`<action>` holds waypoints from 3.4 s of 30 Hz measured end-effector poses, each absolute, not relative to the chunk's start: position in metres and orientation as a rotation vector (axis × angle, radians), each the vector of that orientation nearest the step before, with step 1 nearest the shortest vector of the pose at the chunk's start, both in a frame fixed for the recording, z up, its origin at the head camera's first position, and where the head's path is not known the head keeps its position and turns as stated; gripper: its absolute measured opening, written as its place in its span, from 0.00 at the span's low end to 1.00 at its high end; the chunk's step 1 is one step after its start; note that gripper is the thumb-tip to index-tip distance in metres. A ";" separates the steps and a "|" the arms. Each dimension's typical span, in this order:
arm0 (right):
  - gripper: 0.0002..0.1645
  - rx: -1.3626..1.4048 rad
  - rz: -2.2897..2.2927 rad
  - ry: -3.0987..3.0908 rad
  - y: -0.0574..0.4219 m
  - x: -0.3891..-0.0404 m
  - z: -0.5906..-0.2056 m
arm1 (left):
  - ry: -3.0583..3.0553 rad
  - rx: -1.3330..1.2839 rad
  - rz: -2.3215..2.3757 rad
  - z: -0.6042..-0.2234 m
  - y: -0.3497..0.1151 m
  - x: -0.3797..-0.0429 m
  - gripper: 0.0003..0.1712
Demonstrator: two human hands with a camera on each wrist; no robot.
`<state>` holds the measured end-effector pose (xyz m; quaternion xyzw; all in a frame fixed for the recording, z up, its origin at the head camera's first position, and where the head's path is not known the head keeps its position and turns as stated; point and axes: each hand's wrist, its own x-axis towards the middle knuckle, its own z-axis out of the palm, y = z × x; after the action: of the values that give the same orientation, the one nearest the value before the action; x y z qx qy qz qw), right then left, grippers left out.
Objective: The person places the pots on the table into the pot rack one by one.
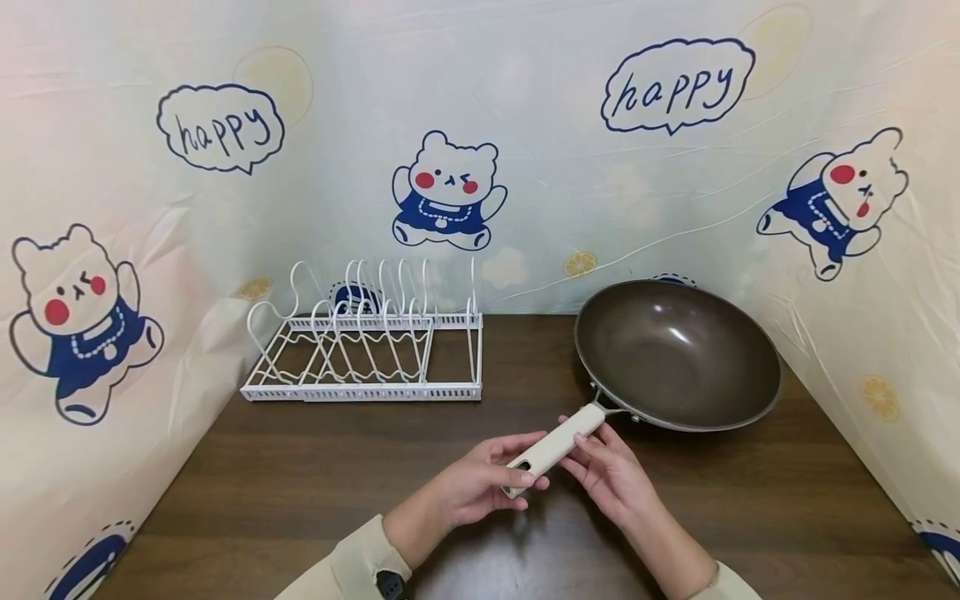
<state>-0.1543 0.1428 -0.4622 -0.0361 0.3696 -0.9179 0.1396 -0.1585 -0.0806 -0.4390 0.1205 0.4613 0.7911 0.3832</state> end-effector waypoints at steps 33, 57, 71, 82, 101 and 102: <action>0.33 -0.572 -2.610 1.178 0.153 -0.150 -0.463 | 0.728 0.645 2.011 -0.465 -0.074 -0.141 0.42; 0.31 -0.596 -2.442 1.628 0.155 -0.137 -0.452 | 0.945 0.723 1.916 -0.472 -0.082 -0.136 0.44; 0.31 -0.539 -2.428 1.714 0.153 -0.132 -0.447 | 0.839 0.700 1.879 -0.468 -0.079 -0.133 0.28; 0.43 -0.131 -2.388 1.962 0.141 -0.121 -0.444 | 1.079 0.765 1.915 -0.477 -0.075 -0.126 0.34; 0.35 -0.625 -2.401 1.919 0.151 -0.122 -0.452 | 0.946 0.804 1.908 -0.473 -0.075 -0.127 0.44; 0.35 -0.629 -2.395 1.915 0.151 -0.122 -0.451 | 0.933 0.806 1.910 -0.473 -0.075 -0.126 0.43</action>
<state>-0.1215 0.1509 -0.4513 -0.2010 0.6116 -0.7652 0.0056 -0.1263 -0.0750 -0.4728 0.3218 0.3724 0.7622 0.4205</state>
